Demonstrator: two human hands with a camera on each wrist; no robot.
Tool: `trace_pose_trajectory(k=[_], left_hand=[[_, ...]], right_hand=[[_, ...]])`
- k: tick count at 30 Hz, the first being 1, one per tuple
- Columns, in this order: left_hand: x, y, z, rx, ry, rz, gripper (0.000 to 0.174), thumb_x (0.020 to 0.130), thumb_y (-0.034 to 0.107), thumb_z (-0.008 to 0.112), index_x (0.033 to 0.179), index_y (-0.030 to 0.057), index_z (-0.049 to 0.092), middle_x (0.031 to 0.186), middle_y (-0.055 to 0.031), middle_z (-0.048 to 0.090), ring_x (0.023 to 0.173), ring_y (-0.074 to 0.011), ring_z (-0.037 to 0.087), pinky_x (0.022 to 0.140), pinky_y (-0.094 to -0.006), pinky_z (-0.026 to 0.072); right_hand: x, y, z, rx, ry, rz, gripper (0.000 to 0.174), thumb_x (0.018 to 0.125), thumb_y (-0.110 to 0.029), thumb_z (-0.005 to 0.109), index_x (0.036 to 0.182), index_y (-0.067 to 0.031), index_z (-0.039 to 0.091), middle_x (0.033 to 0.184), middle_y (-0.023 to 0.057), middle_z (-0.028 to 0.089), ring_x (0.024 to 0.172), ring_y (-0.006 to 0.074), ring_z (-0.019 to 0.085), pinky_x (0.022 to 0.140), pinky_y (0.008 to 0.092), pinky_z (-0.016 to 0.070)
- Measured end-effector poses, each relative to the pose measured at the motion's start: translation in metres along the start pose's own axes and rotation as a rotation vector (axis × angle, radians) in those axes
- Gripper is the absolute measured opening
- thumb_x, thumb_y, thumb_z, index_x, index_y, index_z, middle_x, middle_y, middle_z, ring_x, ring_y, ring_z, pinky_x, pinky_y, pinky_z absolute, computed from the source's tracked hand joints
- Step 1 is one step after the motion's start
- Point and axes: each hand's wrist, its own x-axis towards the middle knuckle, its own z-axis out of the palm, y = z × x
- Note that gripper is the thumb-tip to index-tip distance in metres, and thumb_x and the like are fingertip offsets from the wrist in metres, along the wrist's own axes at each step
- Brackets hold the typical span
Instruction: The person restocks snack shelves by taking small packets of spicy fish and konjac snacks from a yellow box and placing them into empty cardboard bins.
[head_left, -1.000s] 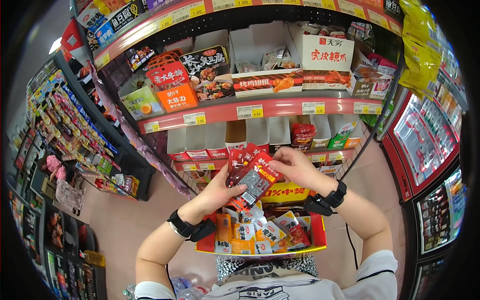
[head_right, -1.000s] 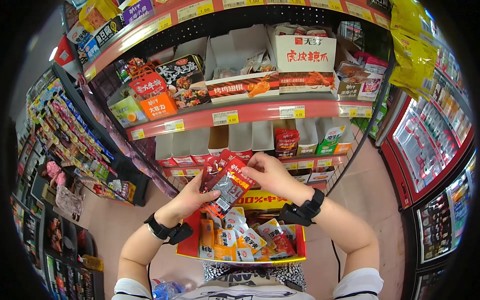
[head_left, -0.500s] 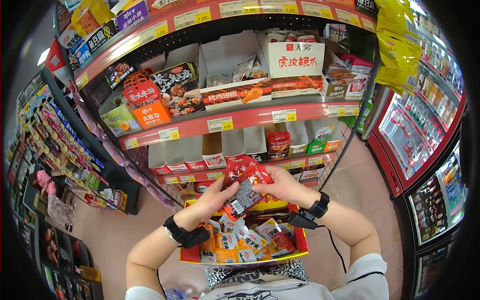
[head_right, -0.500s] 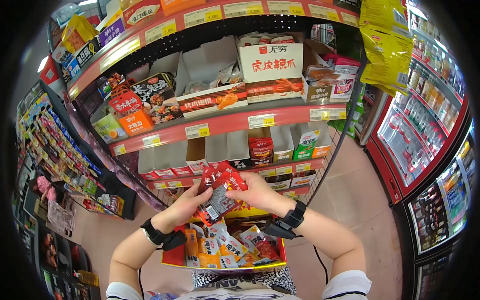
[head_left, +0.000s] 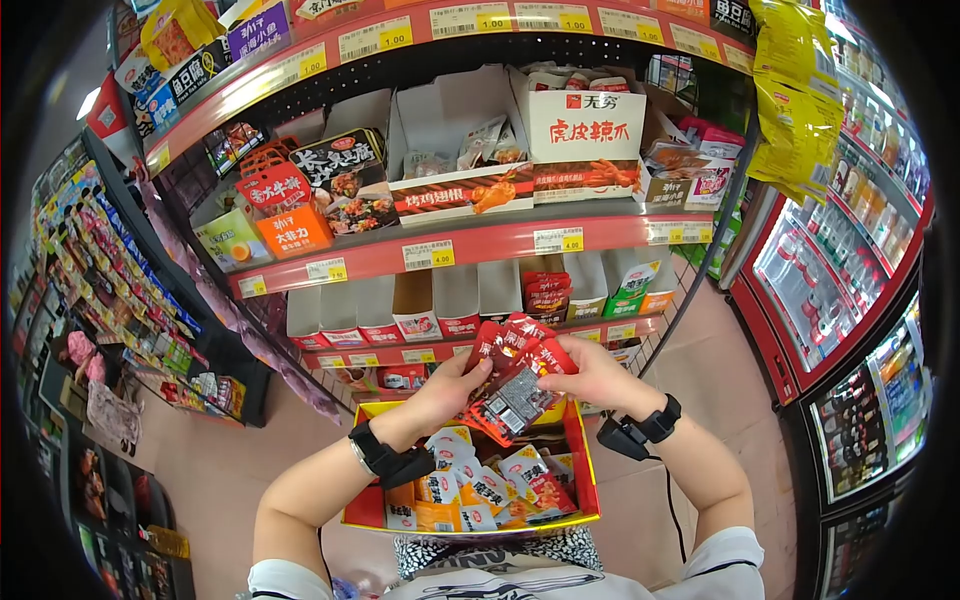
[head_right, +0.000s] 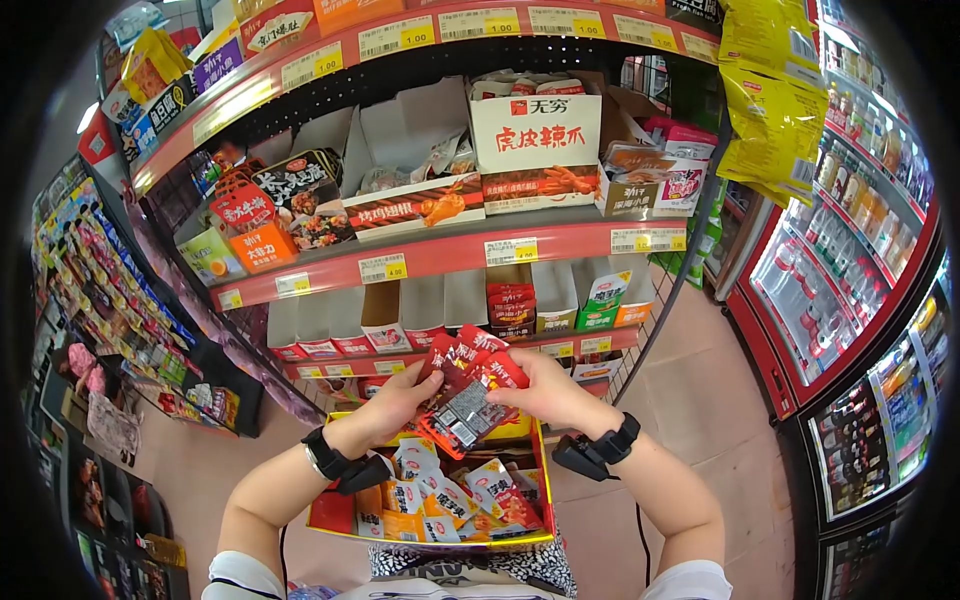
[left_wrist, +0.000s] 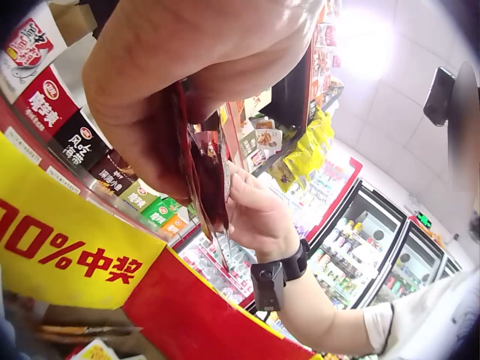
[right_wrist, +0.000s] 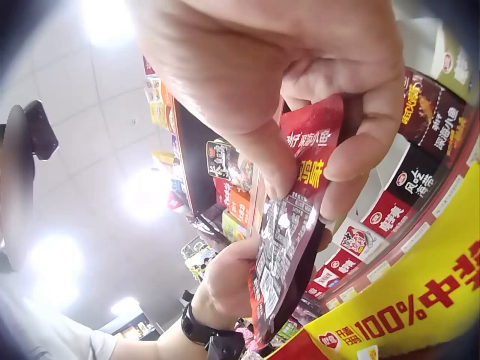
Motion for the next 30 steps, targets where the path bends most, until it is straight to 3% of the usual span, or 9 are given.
trace_pose_trajectory(k=[1, 3, 7, 11, 19, 23, 28, 30], left_hand=[[0.000, 0.001, 0.000, 0.064, 0.029, 0.016, 0.035, 0.099, 0.020, 0.043, 0.129, 0.0031, 0.043, 0.117, -0.0046, 0.056, 0.107, -0.0108, 0.051, 0.091, -0.0280, 0.0420], [0.003, 0.000, -0.003, 0.126, 0.091, 0.049, 0.035, 0.099, 0.019, 0.042, 0.129, 0.0016, 0.042, 0.122, -0.0058, 0.054, 0.111, -0.0126, 0.049, 0.094, -0.0292, 0.0404], [-0.001, 0.000, -0.010, 0.126, 0.095, 0.127, 0.034, 0.098, 0.016, 0.041, 0.128, -0.0011, 0.042, 0.121, -0.0075, 0.055, 0.109, -0.0139, 0.050, 0.095, -0.0299, 0.0386], [-0.007, 0.003, -0.011, 0.121, 0.054, 0.140, 0.034, 0.098, 0.016, 0.041, 0.128, -0.0011, 0.043, 0.121, -0.0079, 0.054, 0.109, -0.0142, 0.050, 0.096, -0.0303, 0.0379], [-0.010, 0.004, -0.035, 0.230, 0.199, 0.214, 0.036, 0.098, 0.013, 0.041, 0.131, -0.0014, 0.038, 0.122, -0.0074, 0.053, 0.108, -0.0135, 0.051, 0.095, -0.0289, 0.0401], [-0.020, 0.018, -0.038, 0.004, 0.090, 0.157, 0.036, 0.097, 0.013, 0.044, 0.129, -0.0014, 0.041, 0.118, -0.0075, 0.056, 0.109, -0.0140, 0.052, 0.096, -0.0304, 0.0416], [-0.021, 0.018, -0.010, 0.234, -0.126, 0.124, 0.038, 0.097, 0.015, 0.046, 0.131, -0.0019, 0.040, 0.121, -0.0076, 0.055, 0.110, -0.0125, 0.051, 0.095, -0.0291, 0.0417], [-0.016, 0.012, 0.001, 0.303, -0.154, 0.196, 0.038, 0.096, 0.018, 0.048, 0.127, -0.0042, 0.043, 0.113, -0.0084, 0.057, 0.102, -0.0108, 0.051, 0.090, -0.0282, 0.0429]], right_hand=[[-0.002, 0.000, -0.003, 0.000, -0.002, 0.000, 0.034, 0.082, -0.007, 0.067, 0.112, -0.0029, 0.053, 0.090, -0.0029, 0.062, 0.070, 0.0024, 0.054, 0.056, 0.0176, 0.0434], [-0.005, 0.001, -0.009, 0.063, -0.012, 0.014, 0.034, 0.081, -0.008, 0.068, 0.111, 0.0003, 0.054, 0.097, 0.0018, 0.064, 0.082, 0.0062, 0.059, 0.071, 0.0232, 0.0492], [-0.009, 0.011, -0.018, 0.095, 0.001, 0.053, 0.036, 0.084, -0.009, 0.065, 0.116, -0.0033, 0.051, 0.096, -0.0007, 0.064, 0.074, 0.0031, 0.059, 0.057, 0.0185, 0.0467], [-0.008, 0.018, -0.019, 0.133, 0.013, 0.030, 0.035, 0.083, -0.009, 0.065, 0.115, -0.0037, 0.052, 0.095, -0.0011, 0.064, 0.074, 0.0031, 0.059, 0.057, 0.0181, 0.0469], [-0.014, 0.005, -0.036, 0.057, 0.034, 0.084, 0.034, 0.083, -0.007, 0.065, 0.114, -0.0026, 0.053, 0.094, 0.0006, 0.063, 0.078, 0.0041, 0.059, 0.061, 0.0193, 0.0490], [-0.012, 0.008, -0.041, 0.032, 0.121, 0.062, 0.031, 0.082, -0.004, 0.065, 0.111, -0.0015, 0.053, 0.094, 0.0019, 0.063, 0.078, 0.0047, 0.059, 0.061, 0.0202, 0.0499], [0.003, -0.013, -0.018, -0.086, 0.043, 0.173, 0.030, 0.083, -0.002, 0.062, 0.111, -0.0012, 0.053, 0.097, 0.0036, 0.063, 0.086, 0.0078, 0.059, 0.075, 0.0249, 0.0503], [0.014, -0.002, -0.010, -0.066, -0.047, -0.098, 0.030, 0.082, -0.002, 0.062, 0.111, 0.0000, 0.053, 0.099, 0.0056, 0.063, 0.087, 0.0090, 0.059, 0.076, 0.0249, 0.0501]])
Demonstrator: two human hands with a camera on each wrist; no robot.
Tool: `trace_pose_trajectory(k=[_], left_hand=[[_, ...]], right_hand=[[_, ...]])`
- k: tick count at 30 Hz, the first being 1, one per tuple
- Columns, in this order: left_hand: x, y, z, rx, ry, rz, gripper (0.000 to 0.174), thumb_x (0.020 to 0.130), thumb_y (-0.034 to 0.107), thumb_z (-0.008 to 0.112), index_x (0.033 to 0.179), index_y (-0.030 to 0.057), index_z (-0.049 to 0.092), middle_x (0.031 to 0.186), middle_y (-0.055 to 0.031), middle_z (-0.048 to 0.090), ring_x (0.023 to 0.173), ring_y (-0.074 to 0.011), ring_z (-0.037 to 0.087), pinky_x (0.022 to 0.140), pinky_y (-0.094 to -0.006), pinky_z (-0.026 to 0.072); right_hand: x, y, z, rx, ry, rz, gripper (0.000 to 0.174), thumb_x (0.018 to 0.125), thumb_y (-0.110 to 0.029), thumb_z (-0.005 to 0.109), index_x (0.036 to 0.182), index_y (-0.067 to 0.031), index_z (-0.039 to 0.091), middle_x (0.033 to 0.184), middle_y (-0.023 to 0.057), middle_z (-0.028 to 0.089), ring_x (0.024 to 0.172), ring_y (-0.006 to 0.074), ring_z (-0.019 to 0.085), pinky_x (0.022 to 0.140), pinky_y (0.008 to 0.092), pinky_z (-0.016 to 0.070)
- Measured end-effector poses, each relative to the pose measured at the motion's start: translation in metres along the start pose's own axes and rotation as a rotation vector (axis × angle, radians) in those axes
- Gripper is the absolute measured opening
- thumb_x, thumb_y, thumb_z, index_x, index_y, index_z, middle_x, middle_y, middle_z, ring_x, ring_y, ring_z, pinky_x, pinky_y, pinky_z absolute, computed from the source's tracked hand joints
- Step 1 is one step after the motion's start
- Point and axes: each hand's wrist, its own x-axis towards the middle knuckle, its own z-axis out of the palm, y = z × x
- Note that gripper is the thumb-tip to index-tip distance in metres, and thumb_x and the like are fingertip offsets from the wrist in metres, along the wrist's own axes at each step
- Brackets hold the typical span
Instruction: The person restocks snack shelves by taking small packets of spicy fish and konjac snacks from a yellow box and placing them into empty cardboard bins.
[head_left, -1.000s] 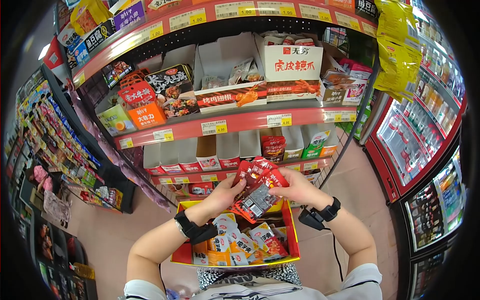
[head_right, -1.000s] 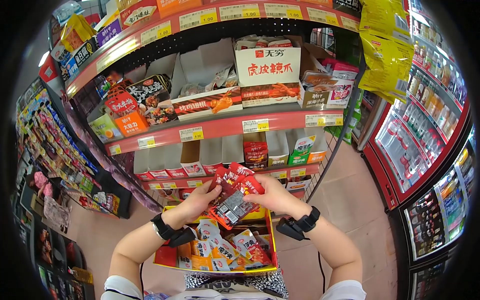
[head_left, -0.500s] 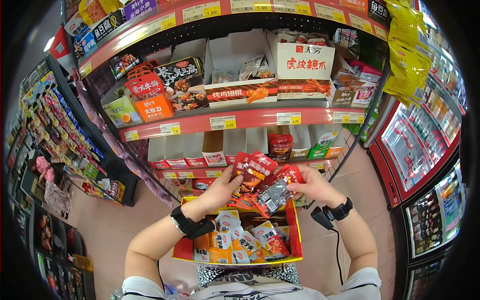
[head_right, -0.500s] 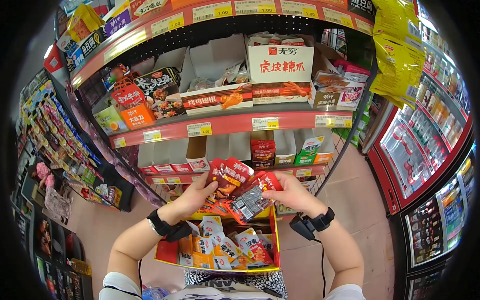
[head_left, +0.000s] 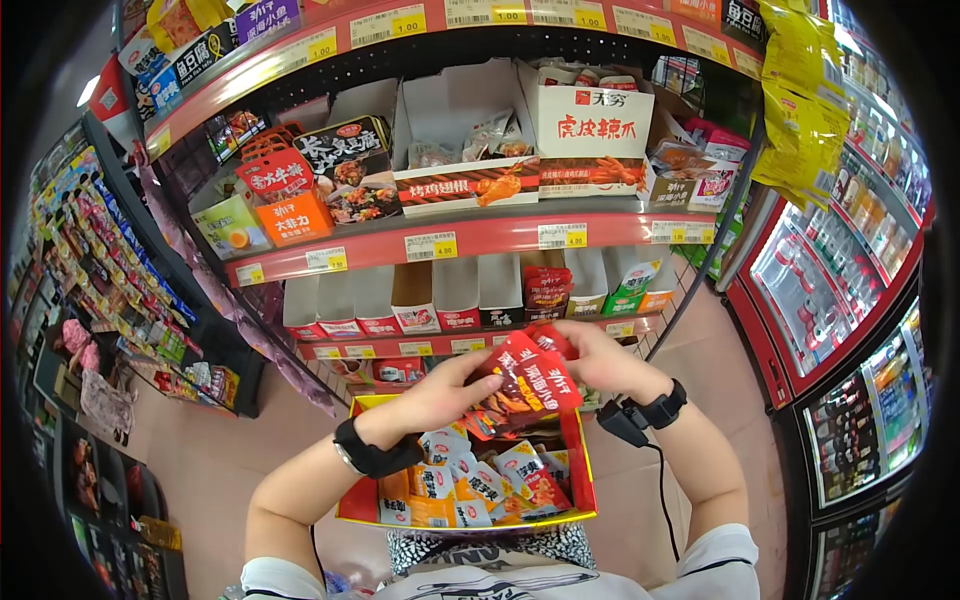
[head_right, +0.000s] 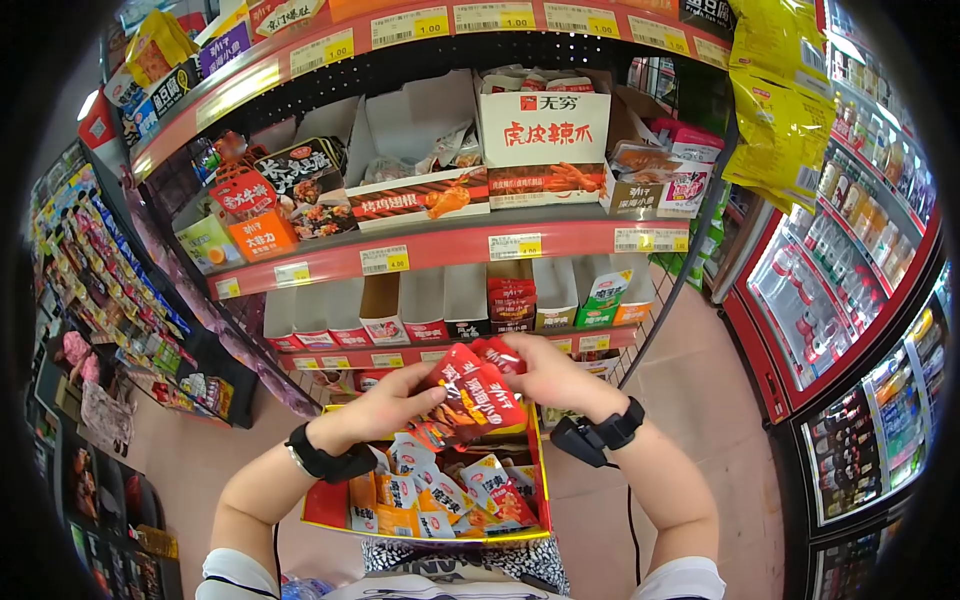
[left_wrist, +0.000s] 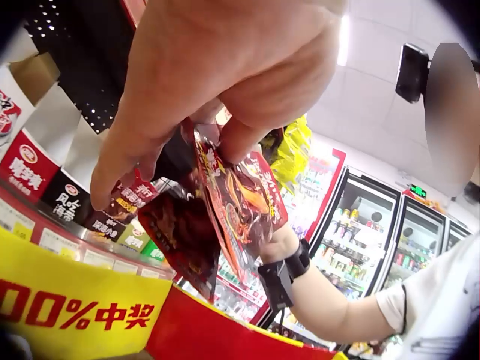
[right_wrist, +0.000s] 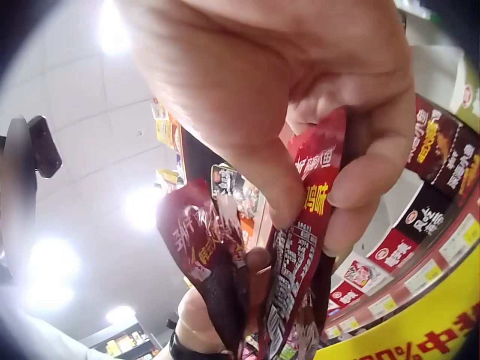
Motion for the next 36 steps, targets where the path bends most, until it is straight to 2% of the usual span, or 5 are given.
trace_pose_trajectory(k=[6, 12, 23, 30, 36], left_hand=[[0.007, -0.001, 0.008, -0.021, 0.022, 0.051, 0.038, 0.097, 0.019, 0.047, 0.126, -0.0038, 0.041, 0.113, -0.0092, 0.056, 0.103, -0.0107, 0.050, 0.091, -0.0281, 0.0418], [0.017, -0.016, 0.011, -0.033, 0.204, 0.122, 0.038, 0.097, 0.011, 0.044, 0.131, -0.0008, 0.033, 0.118, -0.0105, 0.052, 0.105, -0.0136, 0.051, 0.091, -0.0300, 0.0425], [0.027, -0.017, 0.026, -0.369, 0.169, -0.021, 0.047, 0.096, 0.015, 0.046, 0.138, 0.0018, 0.029, 0.129, -0.0097, 0.047, 0.116, -0.0154, 0.046, 0.100, -0.0292, 0.0341], [0.017, 0.006, 0.027, -0.492, -0.019, -0.374, 0.083, 0.088, 0.031, 0.061, 0.144, 0.0193, 0.000, 0.133, -0.0074, 0.042, 0.117, -0.0210, 0.049, 0.080, -0.0468, 0.0532], [0.022, -0.003, 0.029, -0.226, -0.042, -0.182, 0.070, 0.086, 0.016, 0.065, 0.136, 0.0079, 0.018, 0.117, -0.0068, 0.053, 0.102, -0.0137, 0.056, 0.091, -0.0288, 0.0468]], right_hand=[[0.000, -0.006, 0.003, 0.194, -0.097, 0.072, 0.038, 0.088, -0.012, 0.061, 0.122, 0.0003, 0.049, 0.111, 0.0073, 0.062, 0.099, 0.0105, 0.059, 0.086, 0.0270, 0.0488], [-0.014, -0.008, -0.007, 0.759, -0.177, 0.204, 0.065, 0.093, -0.054, 0.038, 0.132, -0.0026, 0.036, 0.115, 0.0114, 0.059, 0.084, 0.0199, 0.066, 0.068, 0.0303, 0.0537], [-0.019, -0.009, 0.005, 0.392, 0.063, 0.287, 0.036, 0.086, -0.030, 0.065, 0.109, -0.0049, 0.054, 0.090, 0.0033, 0.065, 0.067, 0.0095, 0.063, 0.055, 0.0205, 0.0487], [-0.018, -0.010, 0.010, 0.365, 0.098, 0.157, 0.048, 0.083, -0.019, 0.069, 0.121, -0.0030, 0.044, 0.090, 0.0040, 0.064, 0.065, 0.0081, 0.060, 0.052, 0.0207, 0.0479], [-0.016, -0.012, 0.007, 0.243, 0.096, 0.179, 0.058, 0.078, -0.010, 0.073, 0.124, -0.0018, 0.039, 0.089, 0.0057, 0.063, 0.064, 0.0080, 0.060, 0.047, 0.0203, 0.0465]])
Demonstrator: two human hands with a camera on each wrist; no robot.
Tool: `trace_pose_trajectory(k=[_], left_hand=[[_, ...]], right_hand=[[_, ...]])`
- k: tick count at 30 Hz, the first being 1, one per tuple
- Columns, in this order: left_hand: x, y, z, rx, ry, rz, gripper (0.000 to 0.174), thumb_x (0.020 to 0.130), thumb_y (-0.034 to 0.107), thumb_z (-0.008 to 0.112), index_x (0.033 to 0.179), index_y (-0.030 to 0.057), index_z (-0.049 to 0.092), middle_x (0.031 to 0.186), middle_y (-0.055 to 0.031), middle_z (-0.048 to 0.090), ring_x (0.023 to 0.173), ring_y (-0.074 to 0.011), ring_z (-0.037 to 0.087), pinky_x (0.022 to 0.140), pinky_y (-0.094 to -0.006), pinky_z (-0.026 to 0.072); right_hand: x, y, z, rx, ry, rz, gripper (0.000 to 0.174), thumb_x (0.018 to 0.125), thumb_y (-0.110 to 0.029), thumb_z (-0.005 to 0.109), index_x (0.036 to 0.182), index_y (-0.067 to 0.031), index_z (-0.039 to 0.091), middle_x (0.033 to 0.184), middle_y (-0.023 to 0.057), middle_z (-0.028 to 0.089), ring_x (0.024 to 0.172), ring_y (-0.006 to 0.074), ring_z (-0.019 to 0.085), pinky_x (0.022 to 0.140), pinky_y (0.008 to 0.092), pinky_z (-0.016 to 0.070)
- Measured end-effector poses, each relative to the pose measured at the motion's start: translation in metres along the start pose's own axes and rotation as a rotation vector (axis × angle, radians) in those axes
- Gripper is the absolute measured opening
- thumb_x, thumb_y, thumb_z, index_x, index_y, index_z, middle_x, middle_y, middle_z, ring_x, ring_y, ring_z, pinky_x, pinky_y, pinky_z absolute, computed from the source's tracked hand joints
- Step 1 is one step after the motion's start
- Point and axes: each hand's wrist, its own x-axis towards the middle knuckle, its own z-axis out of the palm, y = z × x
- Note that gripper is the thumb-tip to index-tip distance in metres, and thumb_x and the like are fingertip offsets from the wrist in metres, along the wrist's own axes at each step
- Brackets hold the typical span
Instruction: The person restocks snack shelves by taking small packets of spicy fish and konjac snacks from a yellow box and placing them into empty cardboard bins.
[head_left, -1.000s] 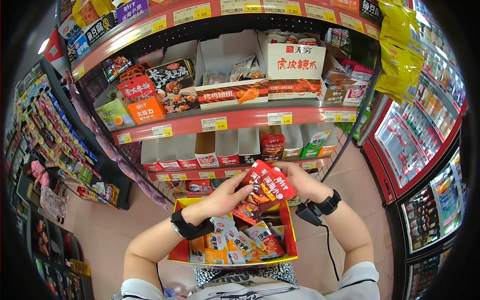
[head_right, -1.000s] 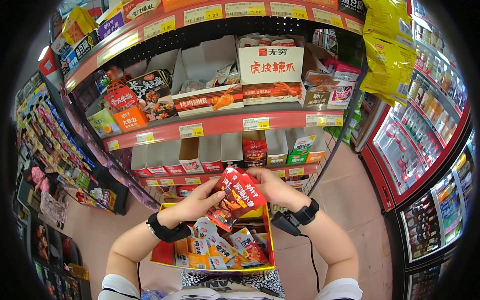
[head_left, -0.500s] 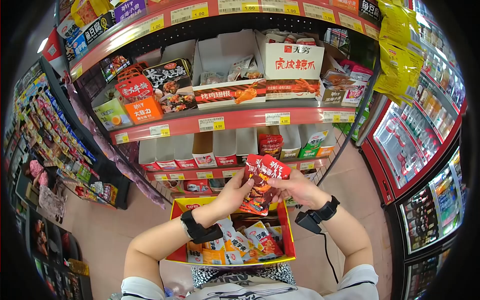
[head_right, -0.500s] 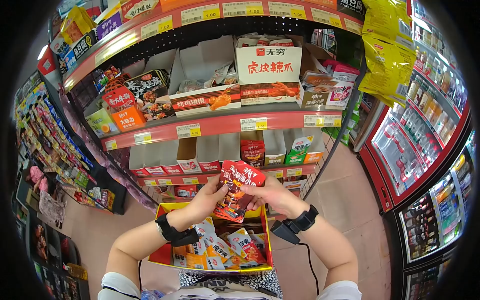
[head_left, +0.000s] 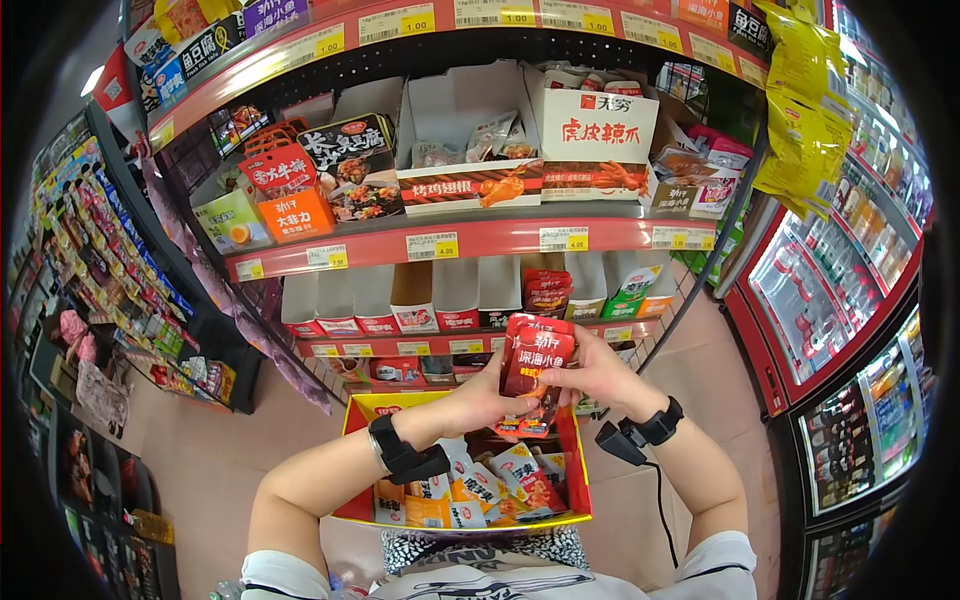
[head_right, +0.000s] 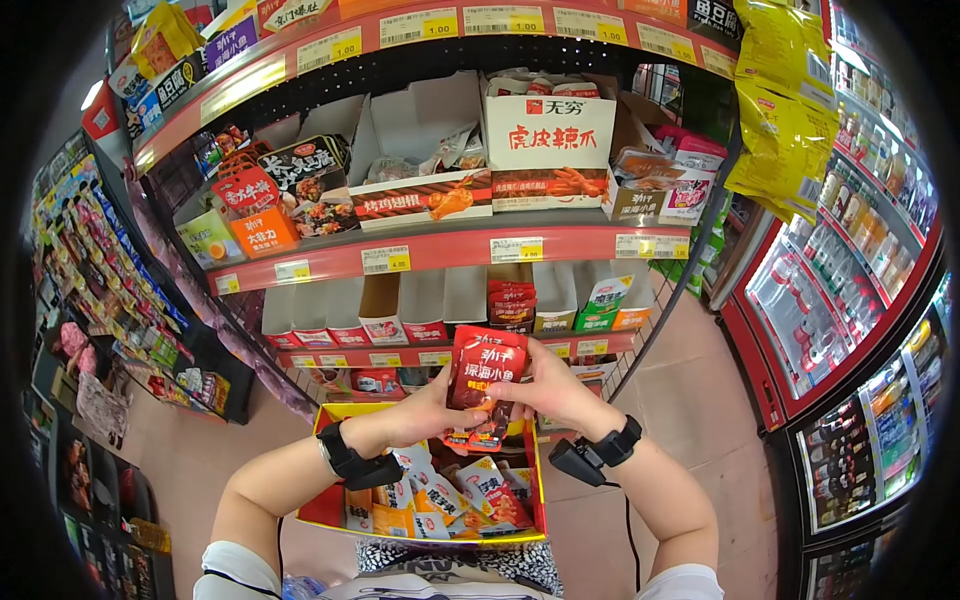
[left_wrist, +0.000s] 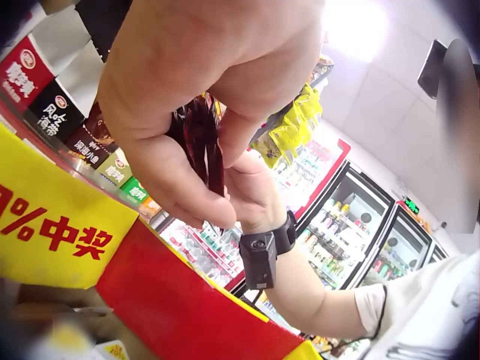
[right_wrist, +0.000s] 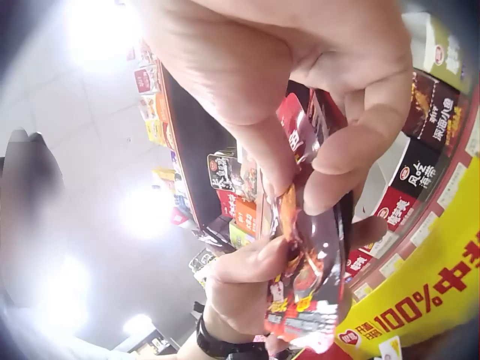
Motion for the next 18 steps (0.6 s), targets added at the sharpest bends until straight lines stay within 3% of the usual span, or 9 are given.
trace_pose_trajectory(k=[4, 6, 10, 12, 16, 18], left_hand=[[0.007, -0.004, 0.000, 0.021, 0.021, 0.056, 0.066, 0.086, 0.015, 0.064, 0.136, 0.0064, 0.020, 0.118, -0.0082, 0.052, 0.102, -0.0140, 0.056, 0.084, -0.0302, 0.0517], [0.006, 0.001, 0.002, 0.100, 0.050, -0.039, 0.062, 0.088, 0.017, 0.061, 0.136, 0.0065, 0.023, 0.120, -0.0092, 0.052, 0.103, -0.0156, 0.056, 0.072, -0.0313, 0.0570], [0.007, -0.004, -0.001, 0.136, 0.019, -0.079, 0.059, 0.090, 0.020, 0.059, 0.136, 0.0077, 0.024, 0.120, -0.0092, 0.051, 0.104, -0.0173, 0.057, 0.062, -0.0312, 0.0589], [0.007, -0.006, -0.002, 0.079, 0.004, -0.088, 0.058, 0.090, 0.020, 0.059, 0.136, 0.0097, 0.025, 0.121, -0.0086, 0.052, 0.104, -0.0184, 0.057, 0.062, -0.0307, 0.0587], [0.005, -0.004, 0.001, -0.023, 0.025, -0.075, 0.057, 0.090, 0.020, 0.059, 0.136, 0.0105, 0.027, 0.120, -0.0087, 0.052, 0.103, -0.0186, 0.058, 0.060, -0.0305, 0.0584], [0.008, -0.008, 0.001, -0.071, 0.068, -0.019, 0.055, 0.090, 0.020, 0.059, 0.135, 0.0104, 0.029, 0.119, -0.0085, 0.053, 0.103, -0.0182, 0.058, 0.059, -0.0299, 0.0581]], right_hand=[[-0.001, 0.003, 0.001, -0.063, 0.045, 0.037, 0.064, 0.077, -0.010, 0.073, 0.128, 0.0002, 0.036, 0.100, 0.0092, 0.061, 0.075, 0.0108, 0.062, 0.056, 0.0229, 0.0511], [0.000, 0.011, 0.006, -0.147, 0.259, -0.219, 0.071, 0.077, -0.007, 0.072, 0.134, -0.0002, 0.030, 0.114, 0.0133, 0.054, 0.091, 0.0140, 0.062, 0.070, 0.0263, 0.0534], [-0.003, 0.004, 0.012, -0.052, 0.213, -0.443, 0.072, 0.076, -0.003, 0.071, 0.135, -0.0024, 0.030, 0.118, 0.0153, 0.053, 0.086, 0.0129, 0.063, 0.062, 0.0222, 0.0514], [0.000, 0.010, 0.004, -0.241, 0.137, -0.378, 0.063, 0.078, -0.003, 0.069, 0.133, -0.0051, 0.038, 0.122, 0.0107, 0.049, 0.100, 0.0154, 0.058, 0.082, 0.0258, 0.0499], [0.002, 0.019, 0.004, -0.184, 0.213, -0.402, 0.053, 0.077, -0.006, 0.071, 0.124, -0.0033, 0.046, 0.112, 0.0075, 0.054, 0.088, 0.0128, 0.061, 0.072, 0.0238, 0.0510], [0.001, 0.016, 0.006, -0.291, 0.307, -0.374, 0.045, 0.076, -0.010, 0.074, 0.112, -0.0018, 0.048, 0.097, 0.0052, 0.058, 0.071, 0.0090, 0.061, 0.059, 0.0222, 0.0488]])
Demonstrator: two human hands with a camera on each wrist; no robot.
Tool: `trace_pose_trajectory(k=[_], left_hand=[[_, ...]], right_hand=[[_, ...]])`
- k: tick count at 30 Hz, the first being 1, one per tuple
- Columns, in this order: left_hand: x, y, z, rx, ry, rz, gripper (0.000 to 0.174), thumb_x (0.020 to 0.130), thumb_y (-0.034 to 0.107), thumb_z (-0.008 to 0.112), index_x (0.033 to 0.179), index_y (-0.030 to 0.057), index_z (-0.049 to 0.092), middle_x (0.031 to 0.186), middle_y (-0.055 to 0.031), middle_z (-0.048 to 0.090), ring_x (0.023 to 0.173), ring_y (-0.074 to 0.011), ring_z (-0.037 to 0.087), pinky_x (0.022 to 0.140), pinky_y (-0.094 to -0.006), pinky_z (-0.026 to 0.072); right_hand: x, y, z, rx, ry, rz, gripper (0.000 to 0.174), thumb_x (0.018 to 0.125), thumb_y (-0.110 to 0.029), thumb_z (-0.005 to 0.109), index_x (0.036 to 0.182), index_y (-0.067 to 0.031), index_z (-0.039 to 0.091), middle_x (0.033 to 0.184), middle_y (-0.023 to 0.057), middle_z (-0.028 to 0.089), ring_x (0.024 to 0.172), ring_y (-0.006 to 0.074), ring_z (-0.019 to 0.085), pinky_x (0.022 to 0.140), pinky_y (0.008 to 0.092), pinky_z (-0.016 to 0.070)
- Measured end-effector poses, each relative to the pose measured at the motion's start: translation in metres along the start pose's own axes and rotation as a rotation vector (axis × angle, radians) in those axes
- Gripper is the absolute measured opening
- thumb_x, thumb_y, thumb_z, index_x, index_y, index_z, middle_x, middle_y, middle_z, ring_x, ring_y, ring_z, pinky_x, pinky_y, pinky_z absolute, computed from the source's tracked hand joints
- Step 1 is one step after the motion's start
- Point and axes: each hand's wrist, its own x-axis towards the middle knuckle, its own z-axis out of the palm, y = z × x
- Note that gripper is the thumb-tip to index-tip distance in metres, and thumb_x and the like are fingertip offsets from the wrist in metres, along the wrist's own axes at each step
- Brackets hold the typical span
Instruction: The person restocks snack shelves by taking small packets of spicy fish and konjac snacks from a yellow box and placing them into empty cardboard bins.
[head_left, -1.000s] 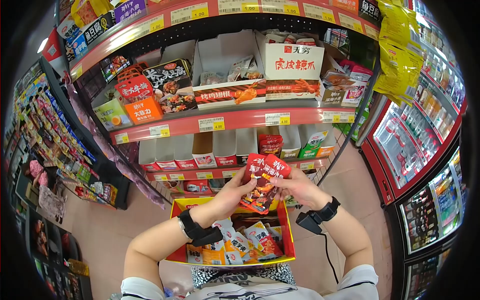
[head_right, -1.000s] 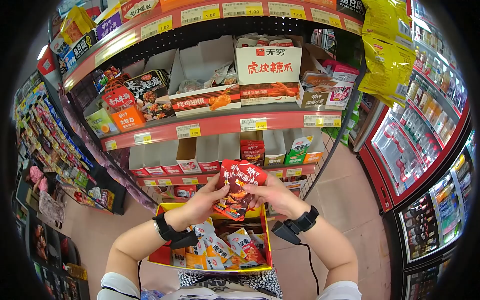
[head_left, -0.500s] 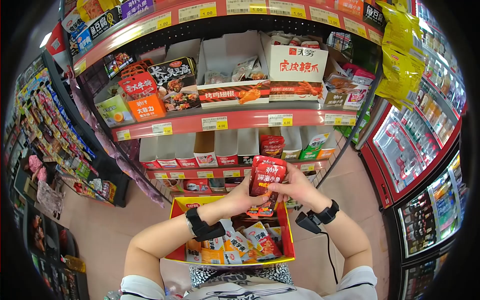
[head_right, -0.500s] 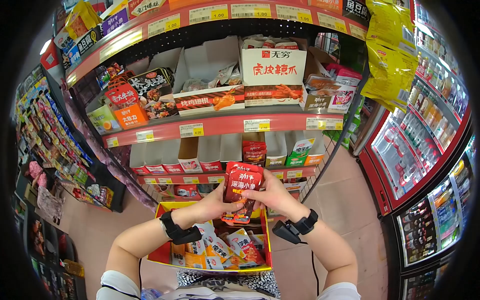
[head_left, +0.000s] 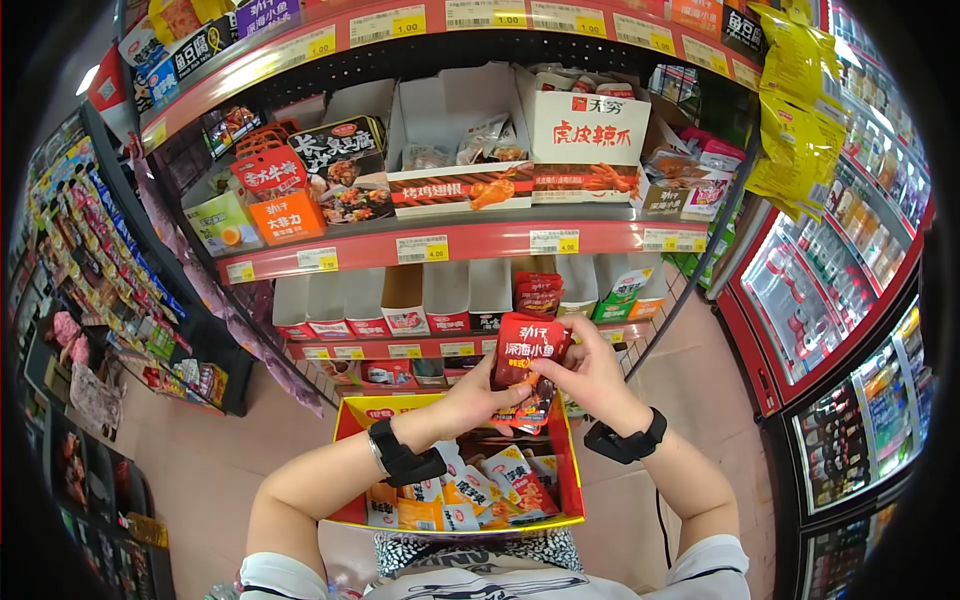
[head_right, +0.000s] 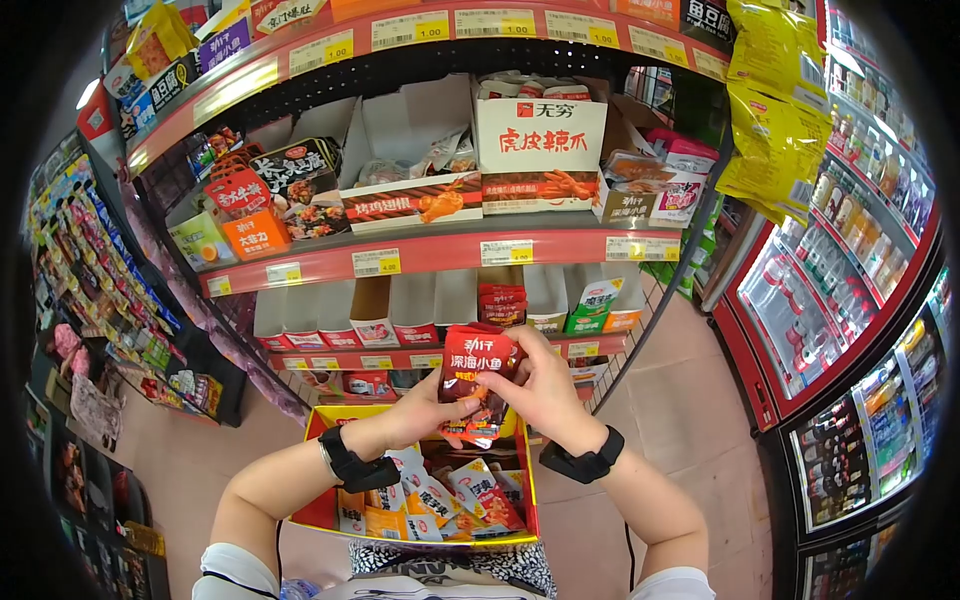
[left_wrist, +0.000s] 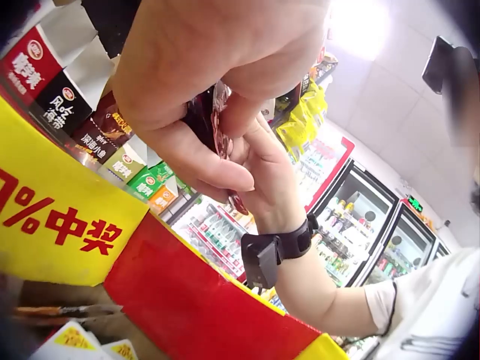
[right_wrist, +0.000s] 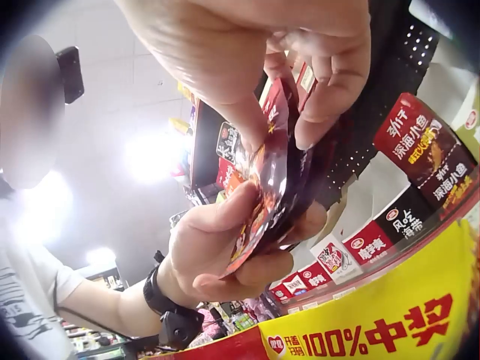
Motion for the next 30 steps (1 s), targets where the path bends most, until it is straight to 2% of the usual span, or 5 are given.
trace_pose_trajectory(k=[5, 11, 16, 20, 30], left_hand=[[-0.005, 0.007, 0.004, 0.018, 0.056, 0.031, 0.053, 0.089, 0.024, 0.061, 0.131, 0.0095, 0.033, 0.112, -0.0060, 0.057, 0.101, -0.0158, 0.059, 0.054, -0.0266, 0.0564], [0.012, -0.015, -0.005, 0.154, 0.064, 0.212, 0.055, 0.087, 0.022, 0.064, 0.131, 0.0093, 0.034, 0.111, -0.0059, 0.059, 0.094, -0.0127, 0.060, 0.055, -0.0259, 0.0541], [0.028, 0.009, 0.000, 0.472, 0.072, 0.465, 0.051, 0.086, 0.015, 0.063, 0.129, 0.0078, 0.037, 0.109, -0.0153, 0.061, 0.094, -0.0229, 0.063, 0.071, -0.0325, 0.0504], [0.042, 0.021, 0.011, 0.832, 0.168, 0.518, 0.053, 0.083, 0.016, 0.064, 0.129, 0.0114, 0.037, 0.111, -0.0207, 0.058, 0.097, -0.0395, 0.057, 0.078, -0.0425, 0.0475], [0.076, 0.014, 0.026, 1.013, 0.154, 0.312, 0.056, 0.082, 0.022, 0.067, 0.123, 0.0028, 0.034, 0.095, -0.0251, 0.061, 0.086, -0.0405, 0.061, 0.070, -0.0446, 0.0480]], right_hand=[[0.005, 0.005, 0.003, -0.006, 0.029, -0.034, 0.040, 0.075, -0.013, 0.075, 0.102, -0.0010, 0.049, 0.088, 0.0046, 0.057, 0.063, 0.0085, 0.058, 0.054, 0.0226, 0.0468], [0.009, -0.016, -0.012, -0.180, 0.078, -0.023, 0.059, 0.068, -0.024, 0.081, 0.111, 0.0019, 0.050, 0.102, 0.0128, 0.060, 0.090, 0.0186, 0.062, 0.070, 0.0295, 0.0515], [0.026, -0.025, -0.056, -0.364, -0.314, 0.149, 0.085, 0.065, -0.029, 0.082, 0.129, 0.0041, 0.039, 0.117, 0.0184, 0.056, 0.103, 0.0215, 0.059, 0.086, 0.0328, 0.0480], [0.017, -0.028, -0.057, 0.232, -0.200, 0.081, 0.071, 0.065, -0.003, 0.079, 0.127, -0.0010, 0.044, 0.122, 0.0119, 0.053, 0.109, 0.0159, 0.055, 0.090, 0.0298, 0.0482], [0.006, 0.005, -0.053, -0.137, 0.077, 0.082, 0.057, 0.063, -0.003, 0.080, 0.112, -0.0022, 0.050, 0.103, 0.0063, 0.061, 0.095, 0.0139, 0.060, 0.083, 0.0276, 0.0502]])
